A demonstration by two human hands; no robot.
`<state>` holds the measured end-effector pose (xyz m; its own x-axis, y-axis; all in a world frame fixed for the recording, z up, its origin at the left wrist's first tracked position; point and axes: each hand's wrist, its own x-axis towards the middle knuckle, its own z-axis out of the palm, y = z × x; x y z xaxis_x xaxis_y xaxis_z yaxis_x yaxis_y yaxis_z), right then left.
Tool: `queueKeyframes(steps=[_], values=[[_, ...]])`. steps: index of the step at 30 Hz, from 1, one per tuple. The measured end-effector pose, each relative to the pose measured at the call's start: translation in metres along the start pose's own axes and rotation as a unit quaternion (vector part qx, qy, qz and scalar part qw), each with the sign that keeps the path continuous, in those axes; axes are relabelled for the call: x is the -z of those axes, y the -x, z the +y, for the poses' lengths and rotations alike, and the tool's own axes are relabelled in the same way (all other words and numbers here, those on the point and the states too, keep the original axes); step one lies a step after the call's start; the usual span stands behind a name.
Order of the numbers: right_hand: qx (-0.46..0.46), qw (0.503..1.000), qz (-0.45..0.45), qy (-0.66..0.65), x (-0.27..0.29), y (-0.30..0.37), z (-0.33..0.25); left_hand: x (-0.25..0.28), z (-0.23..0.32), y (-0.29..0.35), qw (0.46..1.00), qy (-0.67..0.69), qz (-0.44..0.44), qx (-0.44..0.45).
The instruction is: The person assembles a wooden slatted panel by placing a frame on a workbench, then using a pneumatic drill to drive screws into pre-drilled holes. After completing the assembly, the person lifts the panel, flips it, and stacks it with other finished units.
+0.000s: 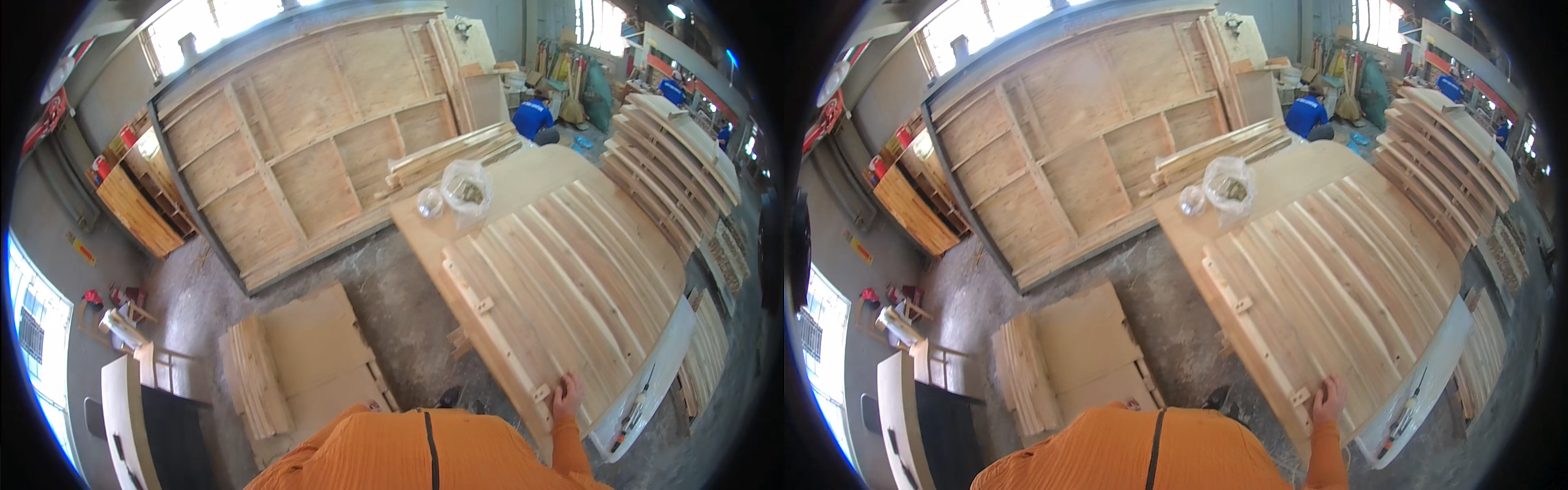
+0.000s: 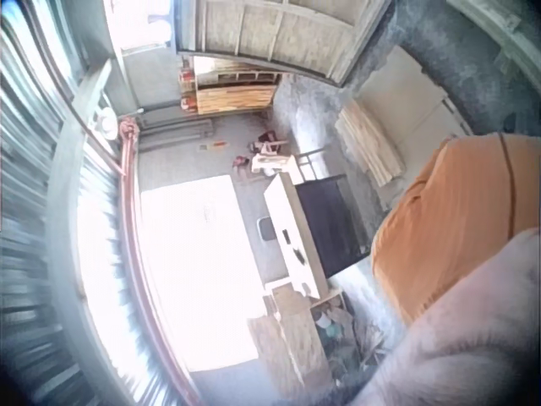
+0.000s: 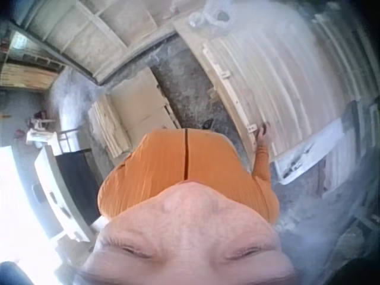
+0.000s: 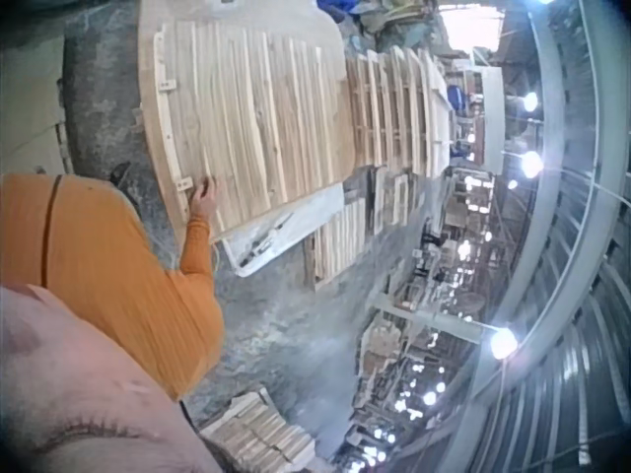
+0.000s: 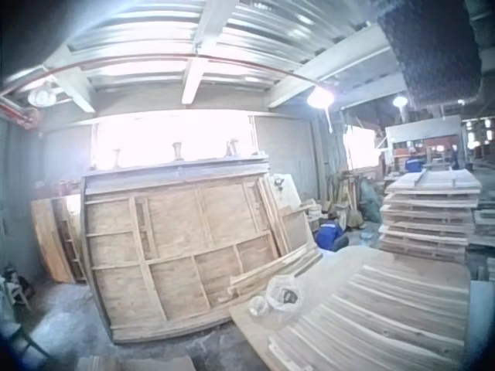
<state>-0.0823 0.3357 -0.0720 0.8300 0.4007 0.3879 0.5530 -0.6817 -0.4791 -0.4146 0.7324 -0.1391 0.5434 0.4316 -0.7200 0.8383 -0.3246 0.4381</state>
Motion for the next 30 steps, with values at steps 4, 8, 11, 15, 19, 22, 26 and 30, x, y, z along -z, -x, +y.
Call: queueKeyframes(steps=[4,8,11,15,19,22,26,30], values=[[-0.027,0.999,-0.021,-0.013,-0.001,-0.011,-0.001,0.043,0.053,-0.069,0.988,-0.011,0.067,-0.141],[-0.084,0.996,-0.009,-0.04,-0.003,-0.021,-0.003,0.108,0.112,-0.128,0.981,0.054,0.131,-0.134],[-0.161,0.985,0.005,-0.056,-0.012,-0.033,-0.01,0.172,0.154,-0.176,0.948,0.109,0.24,-0.177],[-0.265,0.955,0.064,-0.12,-0.04,-0.075,-0.047,0.255,0.209,-0.256,0.879,0.121,0.396,-0.236],[-0.272,0.949,0.075,-0.14,-0.08,-0.124,-0.1,0.327,0.278,-0.338,0.851,0.171,0.421,-0.264],[-0.26,0.951,0.032,-0.164,-0.118,-0.165,-0.137,0.394,0.317,-0.391,0.843,0.023,0.461,-0.278],[-0.208,0.97,-0.074,-0.101,-0.146,-0.22,-0.182,0.441,0.374,-0.448,0.865,-0.075,0.44,-0.227],[-0.23,0.959,-0.064,-0.153,-0.171,-0.26,-0.206,0.481,0.425,-0.487,0.884,-0.15,0.411,-0.165]])
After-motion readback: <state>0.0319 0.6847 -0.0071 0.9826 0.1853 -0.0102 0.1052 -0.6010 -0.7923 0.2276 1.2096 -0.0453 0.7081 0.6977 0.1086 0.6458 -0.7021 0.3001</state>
